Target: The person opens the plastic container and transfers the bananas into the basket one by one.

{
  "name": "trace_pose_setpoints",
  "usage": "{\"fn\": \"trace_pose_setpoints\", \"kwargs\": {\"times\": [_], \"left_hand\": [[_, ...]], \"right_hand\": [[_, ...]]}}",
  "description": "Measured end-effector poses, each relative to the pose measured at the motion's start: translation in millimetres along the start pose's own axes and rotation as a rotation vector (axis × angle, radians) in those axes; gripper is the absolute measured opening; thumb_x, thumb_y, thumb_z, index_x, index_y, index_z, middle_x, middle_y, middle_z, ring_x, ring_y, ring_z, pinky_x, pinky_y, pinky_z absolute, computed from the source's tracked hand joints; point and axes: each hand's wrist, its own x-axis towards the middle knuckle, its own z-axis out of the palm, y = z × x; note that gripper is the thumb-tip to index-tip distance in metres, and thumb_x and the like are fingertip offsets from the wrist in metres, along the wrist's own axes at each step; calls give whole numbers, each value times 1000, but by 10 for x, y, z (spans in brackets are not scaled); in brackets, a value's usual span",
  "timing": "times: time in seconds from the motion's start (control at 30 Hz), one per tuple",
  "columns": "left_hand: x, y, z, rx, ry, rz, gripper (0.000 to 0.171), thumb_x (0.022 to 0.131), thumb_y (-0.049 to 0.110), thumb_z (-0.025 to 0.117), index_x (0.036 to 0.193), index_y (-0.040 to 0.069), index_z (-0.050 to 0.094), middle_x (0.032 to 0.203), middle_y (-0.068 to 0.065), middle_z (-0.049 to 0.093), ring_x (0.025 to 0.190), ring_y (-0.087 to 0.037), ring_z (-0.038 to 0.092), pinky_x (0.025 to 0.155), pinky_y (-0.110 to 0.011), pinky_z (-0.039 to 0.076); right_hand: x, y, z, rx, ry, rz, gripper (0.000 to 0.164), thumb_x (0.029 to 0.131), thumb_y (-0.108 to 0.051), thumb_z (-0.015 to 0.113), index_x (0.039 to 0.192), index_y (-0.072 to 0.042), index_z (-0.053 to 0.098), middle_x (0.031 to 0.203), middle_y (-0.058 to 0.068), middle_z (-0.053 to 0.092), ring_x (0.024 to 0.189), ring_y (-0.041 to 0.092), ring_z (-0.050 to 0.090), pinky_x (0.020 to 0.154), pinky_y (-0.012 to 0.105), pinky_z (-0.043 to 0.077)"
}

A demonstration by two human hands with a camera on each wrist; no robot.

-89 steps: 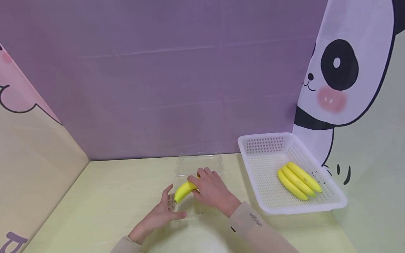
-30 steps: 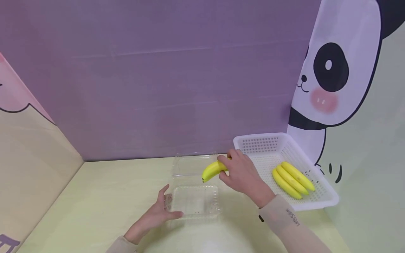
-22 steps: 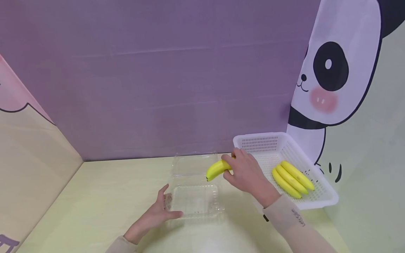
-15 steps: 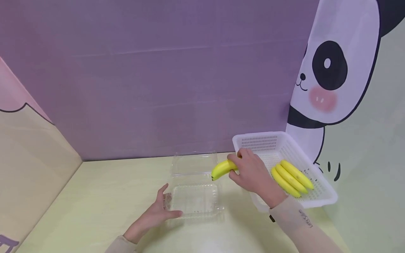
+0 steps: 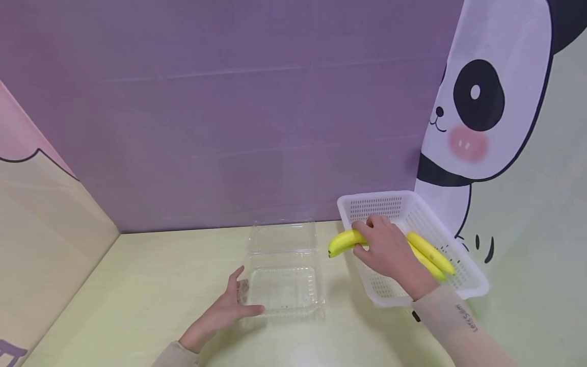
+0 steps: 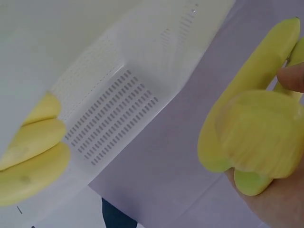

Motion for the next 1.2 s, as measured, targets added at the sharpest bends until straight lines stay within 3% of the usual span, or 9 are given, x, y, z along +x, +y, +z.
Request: {"fn": "trace_pose_setpoints", "kwargs": {"times": [0.47,0.8,1.2], "left_hand": [[0,-14,1,23,3,3,125,78,28,89,161,11,-2,156,-42,20,145,-55,23,109,-68,31],[9,-17,0,19,-1,3,125,78,26,89,161,11,-3,157,-42,19,145,-55,24,108,-68,33],[-6,5,2,21,7,4,124,79,23,89,161,10,-3,156,-42,21,144,-55,25,107,-67,34]], "right_hand": [[-106,248,-34,-22,-34,50,27,81,-12,64,108,-11,66,87,5,48,78,25,44,64,34,38],[-176,434,-35,-44,-169,157,35,85,-17,66,119,-6,66,93,9,53,83,27,47,65,37,40],[-273,627,-11,-37,-246,235,38,86,-19,66,121,-4,65,93,10,54,82,27,47,67,37,40]]}}
